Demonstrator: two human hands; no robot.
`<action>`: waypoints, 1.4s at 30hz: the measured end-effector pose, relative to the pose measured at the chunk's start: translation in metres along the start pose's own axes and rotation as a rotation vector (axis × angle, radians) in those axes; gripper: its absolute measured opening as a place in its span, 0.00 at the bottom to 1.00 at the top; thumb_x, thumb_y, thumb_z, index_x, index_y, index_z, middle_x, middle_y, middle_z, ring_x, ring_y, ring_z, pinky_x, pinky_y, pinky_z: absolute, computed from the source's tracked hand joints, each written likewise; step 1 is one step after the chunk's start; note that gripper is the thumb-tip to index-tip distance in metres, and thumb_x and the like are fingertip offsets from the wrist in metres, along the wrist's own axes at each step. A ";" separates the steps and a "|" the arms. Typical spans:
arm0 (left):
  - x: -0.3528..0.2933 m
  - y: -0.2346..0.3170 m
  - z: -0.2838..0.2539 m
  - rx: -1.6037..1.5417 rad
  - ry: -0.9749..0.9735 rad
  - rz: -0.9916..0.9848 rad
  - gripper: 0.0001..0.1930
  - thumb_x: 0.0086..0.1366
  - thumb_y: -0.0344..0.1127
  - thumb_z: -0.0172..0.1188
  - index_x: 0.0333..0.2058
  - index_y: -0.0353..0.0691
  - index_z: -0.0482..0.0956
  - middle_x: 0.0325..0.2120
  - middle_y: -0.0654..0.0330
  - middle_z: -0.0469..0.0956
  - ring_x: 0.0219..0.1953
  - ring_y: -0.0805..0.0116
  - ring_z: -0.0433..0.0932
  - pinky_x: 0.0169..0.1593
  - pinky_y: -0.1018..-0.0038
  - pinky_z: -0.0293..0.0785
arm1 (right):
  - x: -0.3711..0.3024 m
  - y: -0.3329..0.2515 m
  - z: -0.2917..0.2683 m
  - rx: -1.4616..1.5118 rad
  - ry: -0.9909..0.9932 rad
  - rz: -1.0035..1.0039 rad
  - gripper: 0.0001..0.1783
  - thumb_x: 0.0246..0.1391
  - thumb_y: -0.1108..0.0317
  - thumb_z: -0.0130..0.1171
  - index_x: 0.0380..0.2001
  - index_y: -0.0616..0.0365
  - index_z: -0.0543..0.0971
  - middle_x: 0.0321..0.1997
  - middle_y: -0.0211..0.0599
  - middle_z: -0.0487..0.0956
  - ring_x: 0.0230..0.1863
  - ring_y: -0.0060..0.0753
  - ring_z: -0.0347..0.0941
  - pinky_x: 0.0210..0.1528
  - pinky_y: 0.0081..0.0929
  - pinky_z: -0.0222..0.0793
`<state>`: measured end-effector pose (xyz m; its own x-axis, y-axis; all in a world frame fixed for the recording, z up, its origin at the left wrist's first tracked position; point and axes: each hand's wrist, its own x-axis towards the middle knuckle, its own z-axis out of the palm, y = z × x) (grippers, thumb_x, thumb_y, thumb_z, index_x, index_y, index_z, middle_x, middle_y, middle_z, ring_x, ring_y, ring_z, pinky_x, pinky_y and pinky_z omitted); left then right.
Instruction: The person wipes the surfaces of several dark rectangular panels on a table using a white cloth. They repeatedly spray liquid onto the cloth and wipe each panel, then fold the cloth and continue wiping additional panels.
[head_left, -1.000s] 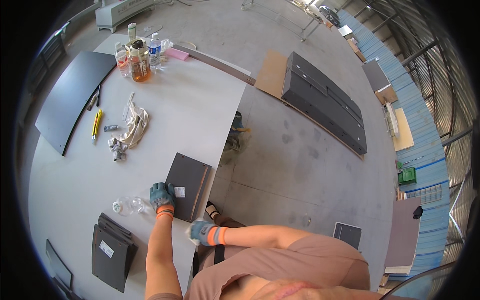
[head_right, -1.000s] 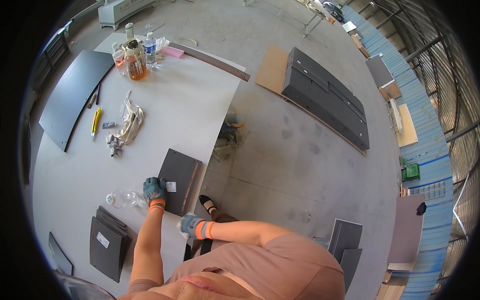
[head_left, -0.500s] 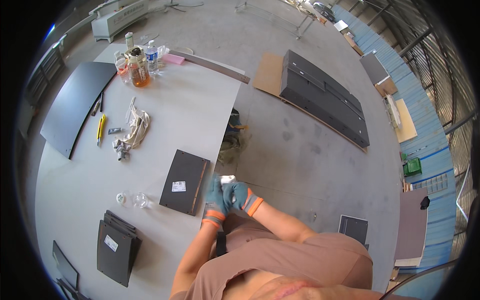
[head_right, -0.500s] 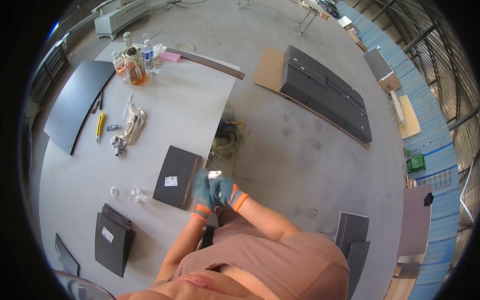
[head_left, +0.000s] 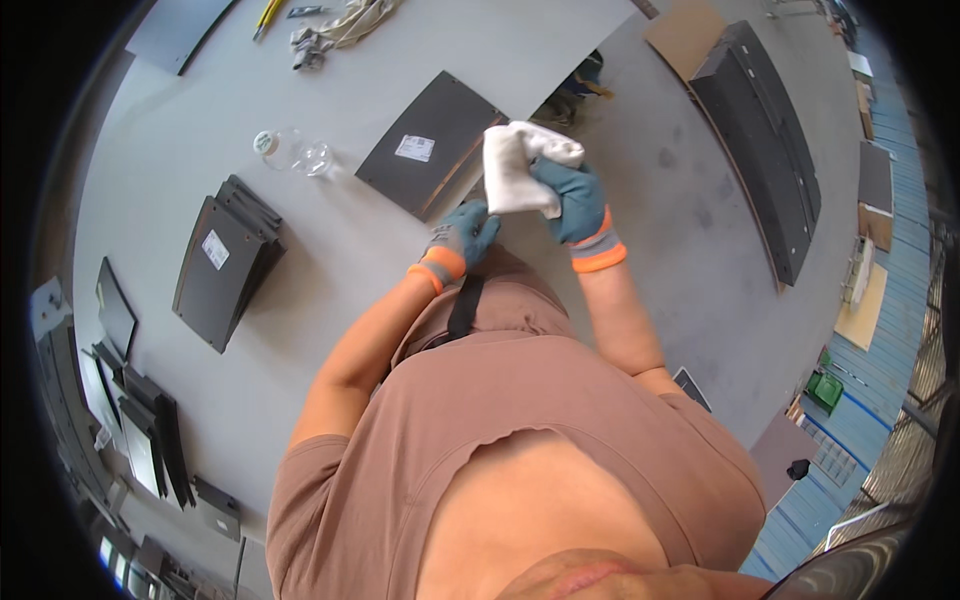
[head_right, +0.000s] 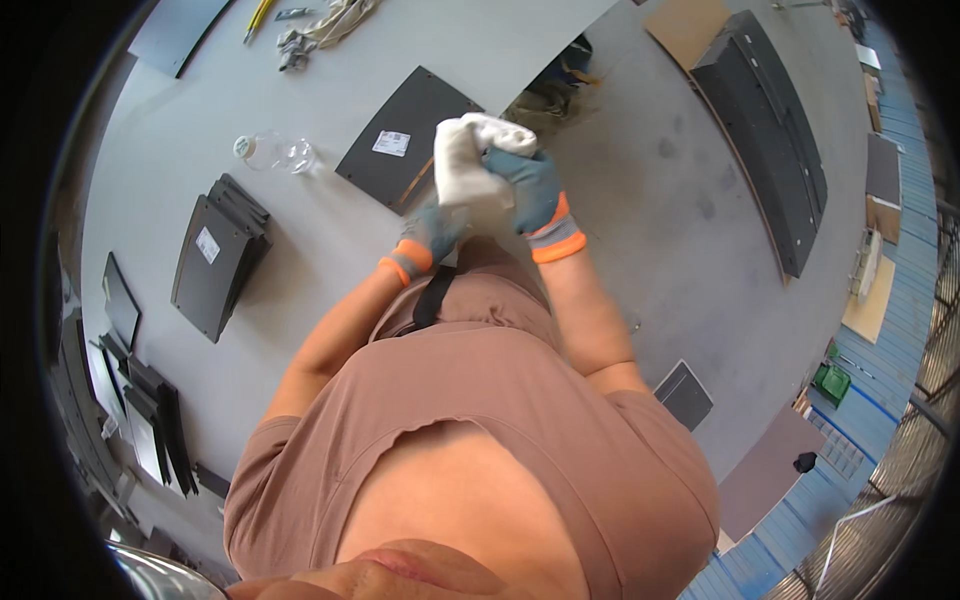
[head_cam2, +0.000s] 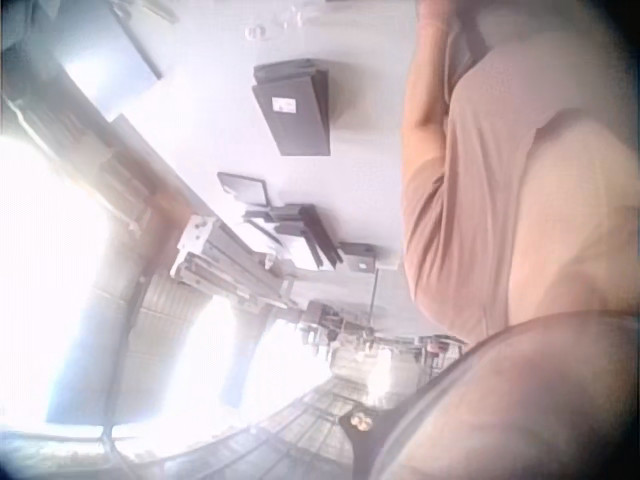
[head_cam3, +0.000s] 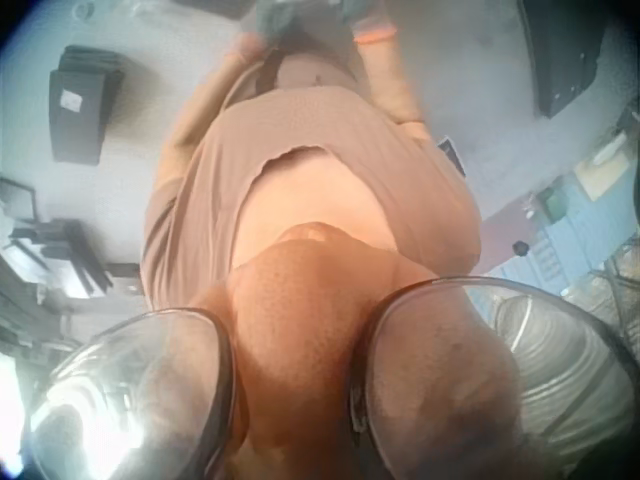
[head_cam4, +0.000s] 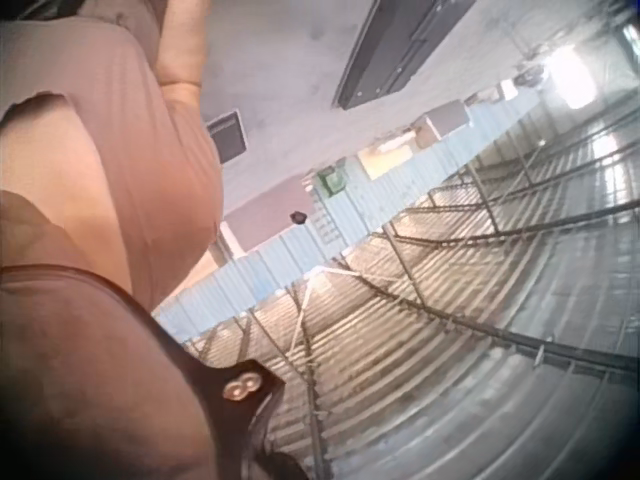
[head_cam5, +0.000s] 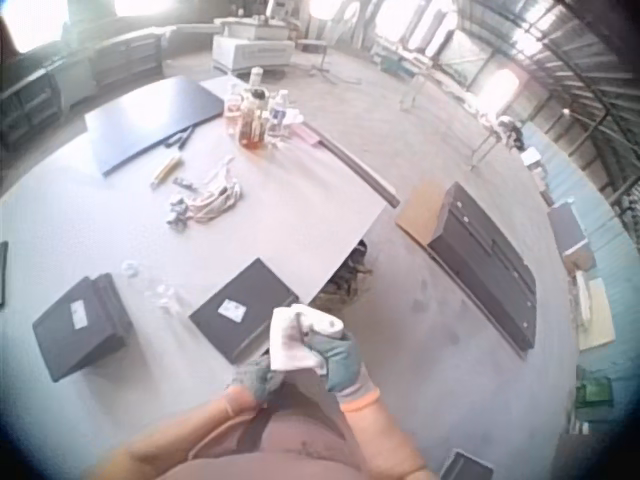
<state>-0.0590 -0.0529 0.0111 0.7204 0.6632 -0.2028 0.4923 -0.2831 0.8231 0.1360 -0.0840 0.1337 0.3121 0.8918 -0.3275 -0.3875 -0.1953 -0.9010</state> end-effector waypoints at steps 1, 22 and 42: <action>-0.008 0.008 -0.014 -0.221 0.094 -0.102 0.18 0.71 0.46 0.60 0.51 0.39 0.80 0.43 0.47 0.83 0.41 0.51 0.83 0.48 0.60 0.77 | 0.008 0.005 -0.009 -0.044 0.017 -0.015 0.16 0.63 0.73 0.56 0.53 0.61 0.80 0.46 0.27 0.80 0.45 0.21 0.76 0.49 0.24 0.74; 0.049 -0.136 -0.180 -0.433 1.135 -0.184 0.35 0.55 0.40 0.81 0.56 0.36 0.71 0.49 0.56 0.77 0.53 0.61 0.76 0.61 0.64 0.73 | 0.088 0.054 -0.005 0.191 -0.147 0.221 0.17 0.65 0.71 0.55 0.54 0.63 0.80 0.52 0.32 0.81 0.52 0.24 0.77 0.56 0.25 0.73; 0.028 0.028 -0.119 -0.934 -0.228 -0.577 0.21 0.65 0.47 0.69 0.43 0.32 0.85 0.34 0.62 0.83 0.35 0.75 0.80 0.41 0.72 0.78 | 0.155 0.052 -0.039 0.345 -0.403 0.307 0.22 0.67 0.69 0.58 0.62 0.64 0.73 0.58 0.35 0.78 0.58 0.27 0.75 0.62 0.28 0.72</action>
<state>-0.0834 0.0398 0.0914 0.6226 0.3579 -0.6959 0.2908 0.7198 0.6303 0.1982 0.0284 0.0244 -0.1844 0.9132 -0.3634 -0.6875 -0.3841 -0.6163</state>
